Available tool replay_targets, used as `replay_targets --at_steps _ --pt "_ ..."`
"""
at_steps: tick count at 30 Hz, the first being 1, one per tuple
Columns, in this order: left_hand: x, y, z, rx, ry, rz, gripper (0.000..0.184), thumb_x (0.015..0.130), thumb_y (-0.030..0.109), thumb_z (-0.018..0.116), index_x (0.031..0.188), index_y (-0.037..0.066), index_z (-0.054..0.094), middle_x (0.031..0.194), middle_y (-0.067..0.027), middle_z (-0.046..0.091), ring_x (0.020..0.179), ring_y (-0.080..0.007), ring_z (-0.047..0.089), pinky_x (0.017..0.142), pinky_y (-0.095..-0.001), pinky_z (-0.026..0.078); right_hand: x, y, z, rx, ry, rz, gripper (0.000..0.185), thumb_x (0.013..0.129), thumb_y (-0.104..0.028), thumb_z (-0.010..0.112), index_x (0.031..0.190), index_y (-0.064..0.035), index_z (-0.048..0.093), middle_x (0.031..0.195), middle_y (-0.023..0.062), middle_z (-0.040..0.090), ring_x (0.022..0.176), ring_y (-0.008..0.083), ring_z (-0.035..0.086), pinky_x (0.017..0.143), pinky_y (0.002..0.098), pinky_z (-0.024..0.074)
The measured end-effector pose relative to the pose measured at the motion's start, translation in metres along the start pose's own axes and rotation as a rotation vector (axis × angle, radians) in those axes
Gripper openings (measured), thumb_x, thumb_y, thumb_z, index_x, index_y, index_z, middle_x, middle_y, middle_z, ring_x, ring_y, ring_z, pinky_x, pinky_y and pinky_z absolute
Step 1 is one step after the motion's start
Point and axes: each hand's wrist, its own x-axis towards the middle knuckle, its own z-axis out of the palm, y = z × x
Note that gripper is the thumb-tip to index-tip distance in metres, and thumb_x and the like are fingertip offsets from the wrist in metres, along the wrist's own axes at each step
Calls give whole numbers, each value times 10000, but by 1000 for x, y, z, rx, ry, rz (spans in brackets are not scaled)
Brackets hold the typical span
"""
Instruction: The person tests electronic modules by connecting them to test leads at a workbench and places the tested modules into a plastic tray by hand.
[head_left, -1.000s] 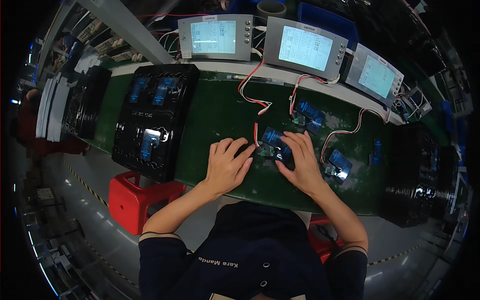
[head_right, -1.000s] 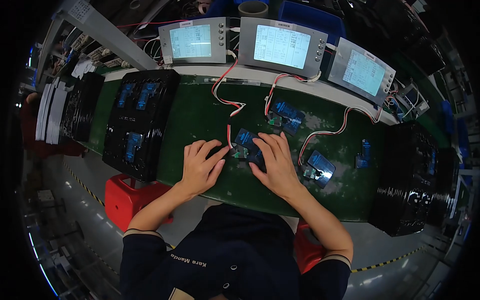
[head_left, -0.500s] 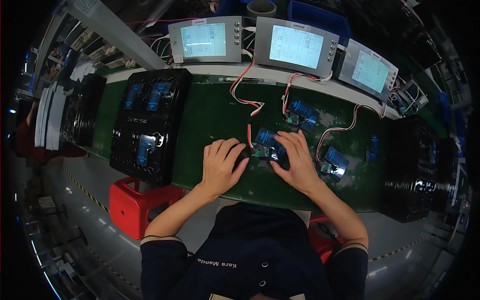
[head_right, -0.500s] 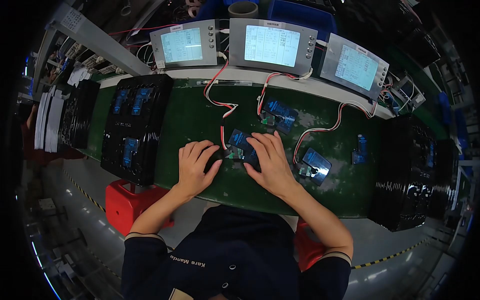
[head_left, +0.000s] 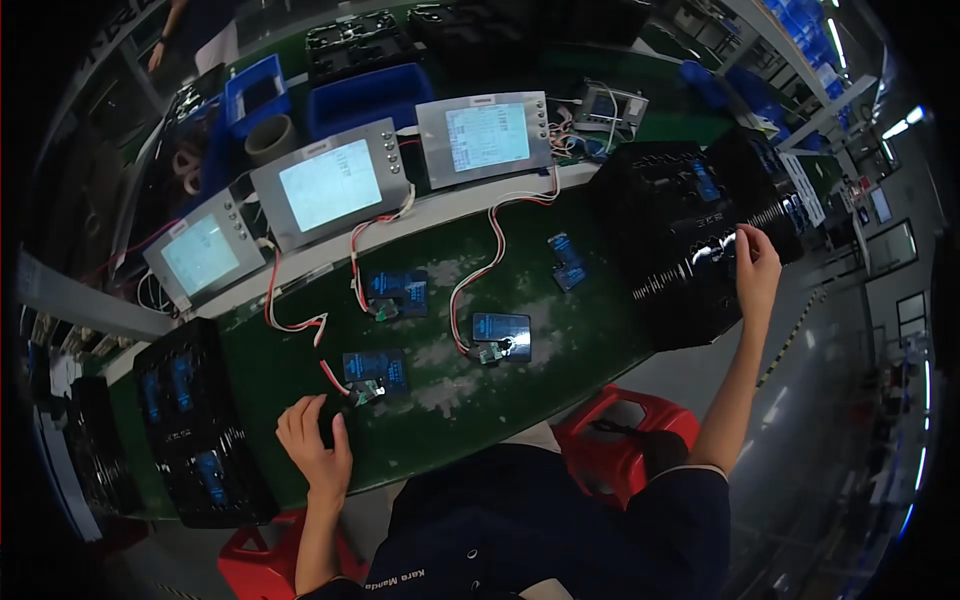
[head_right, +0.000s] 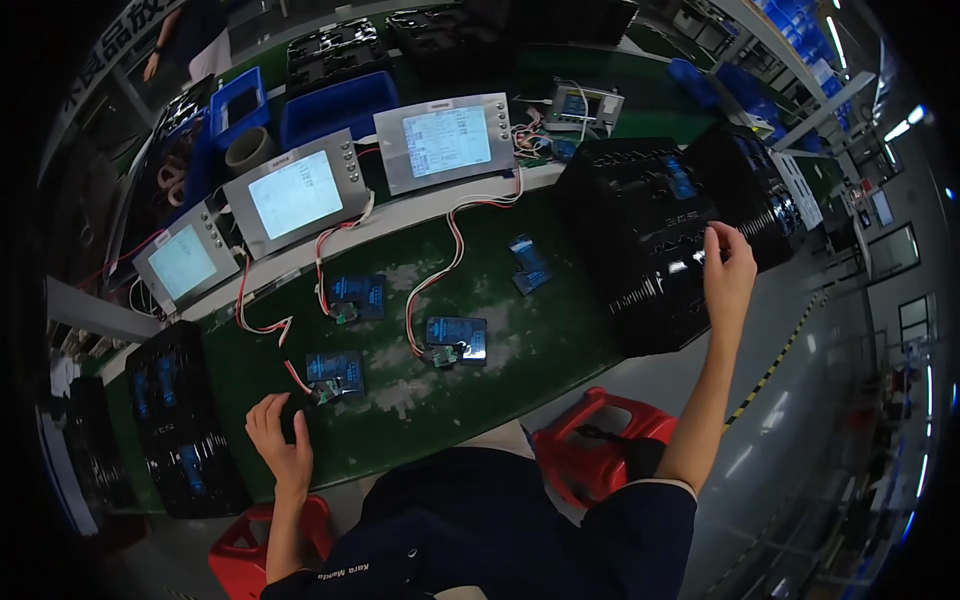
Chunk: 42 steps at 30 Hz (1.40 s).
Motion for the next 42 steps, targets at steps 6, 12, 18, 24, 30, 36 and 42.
replay_targets --at_steps 6,12,18,24,30,36,42 --pt "1 2 1 18 12 -14 297 822 35 633 1115 15 589 1121 -142 573 1059 -318 510 918 -400 375 75 117 -1 -76 -113 -56 269 884 -232 635 985 12 683 825 131 695 771 208 669 704 312 505" --pt "-2 0 2 44 47 -16 319 805 66 649 1114 18 586 1111 -137 576 1038 -323 511 895 -413 372 133 92 61 -533 -244 230 416 869 -421 620 1054 -52 668 1014 166 690 998 316 649 843 400 499" --pt "-3 0 2 42 73 -25 313 799 58 652 1104 22 589 1104 -135 576 1030 -325 516 898 -415 378 154 85 76 -627 -241 327 528 851 -507 609 1093 -39 638 1112 216 654 1073 374 609 899 442 480" --pt "0 1 1 29 57 -10 300 788 56 658 1081 31 601 1081 -124 578 1015 -314 520 885 -411 383 152 64 66 -248 -404 18 500 786 -323 711 1115 39 606 1074 235 655 1037 352 630 893 395 495" --pt "-1 1 0 1 63 -16 289 780 55 665 1063 30 609 1073 -115 584 1007 -304 525 871 -405 391 143 31 63 -472 -469 -75 661 650 -168 801 1231 32 556 1227 219 553 1104 341 575 943 382 487" --pt "0 0 0 -12 58 -9 288 781 53 666 1062 30 612 1069 -111 589 1003 -302 529 871 -404 395 148 35 64 -564 -489 -80 711 627 -199 823 1238 43 553 1260 232 535 1159 347 550 959 386 481" --pt "1 1 1 -21 51 -16 288 776 50 670 1058 30 614 1066 -111 594 1001 -303 534 875 -403 399 145 43 60 -499 -431 -69 677 653 -200 815 1221 70 564 1176 262 604 1104 355 599 950 379 486"
